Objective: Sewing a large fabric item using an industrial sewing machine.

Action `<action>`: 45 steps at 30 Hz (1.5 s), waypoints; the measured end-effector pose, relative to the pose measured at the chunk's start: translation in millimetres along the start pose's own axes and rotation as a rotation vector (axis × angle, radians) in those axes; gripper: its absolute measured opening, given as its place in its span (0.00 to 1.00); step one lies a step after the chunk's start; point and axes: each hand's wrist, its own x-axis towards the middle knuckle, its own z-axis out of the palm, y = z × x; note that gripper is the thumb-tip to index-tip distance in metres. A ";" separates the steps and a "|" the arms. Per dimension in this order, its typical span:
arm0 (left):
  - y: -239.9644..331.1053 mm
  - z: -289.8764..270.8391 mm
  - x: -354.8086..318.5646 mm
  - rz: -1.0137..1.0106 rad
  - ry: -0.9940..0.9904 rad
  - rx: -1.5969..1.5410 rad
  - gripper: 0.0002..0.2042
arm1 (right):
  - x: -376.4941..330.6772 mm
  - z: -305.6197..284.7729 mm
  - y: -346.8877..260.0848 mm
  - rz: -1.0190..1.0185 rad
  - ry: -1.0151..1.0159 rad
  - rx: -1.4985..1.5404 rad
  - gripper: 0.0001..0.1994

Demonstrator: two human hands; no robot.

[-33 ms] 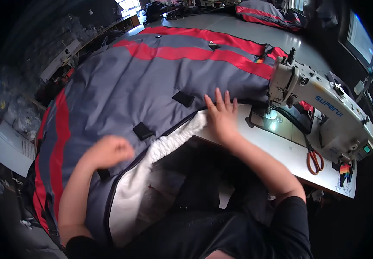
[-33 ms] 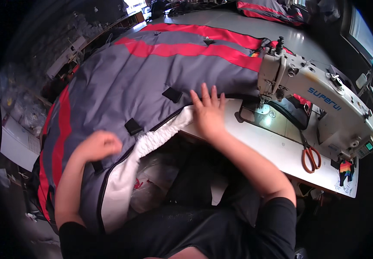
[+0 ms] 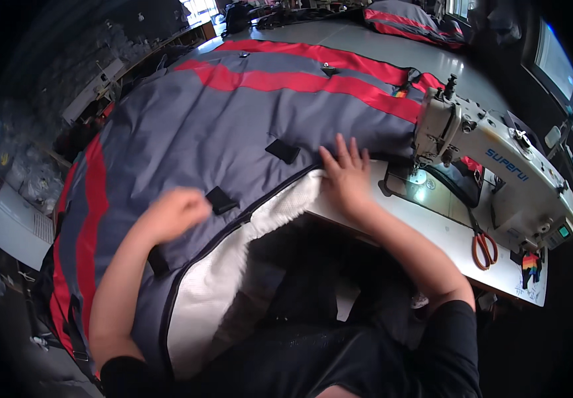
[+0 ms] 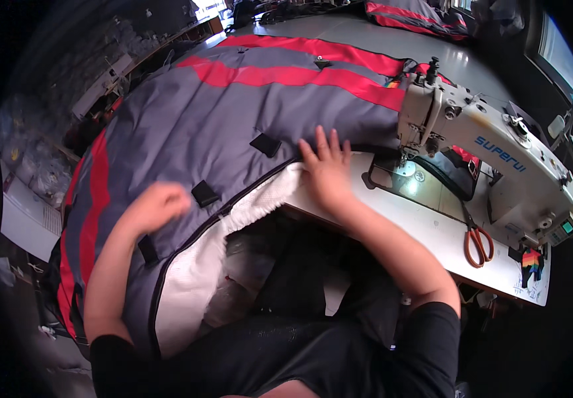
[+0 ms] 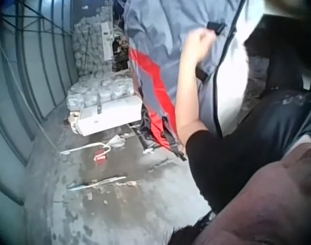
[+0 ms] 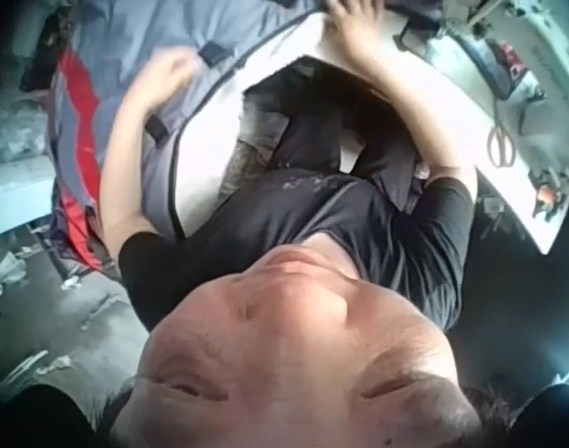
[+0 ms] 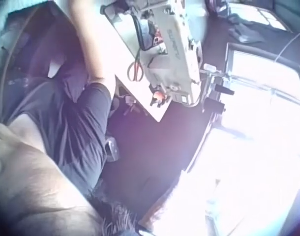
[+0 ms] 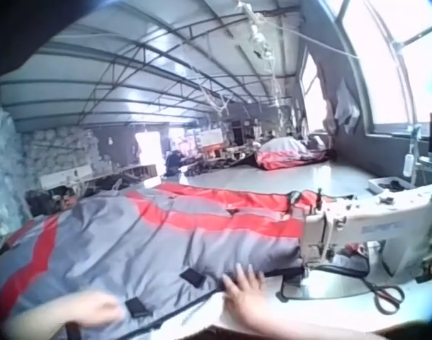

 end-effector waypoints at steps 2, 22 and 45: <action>-2.2 13.4 67.1 0.207 0.275 0.156 0.08 | -1.0 -3.3 19.4 -0.011 -0.059 -0.022 0.35; 63.7 81.1 113.2 0.304 -0.112 -0.307 0.07 | -21.5 -26.4 54.9 0.202 0.166 0.375 0.15; 49.0 95.6 210.4 0.181 0.516 -0.073 0.12 | -12.1 -5.8 11.1 -0.234 -0.032 0.135 0.25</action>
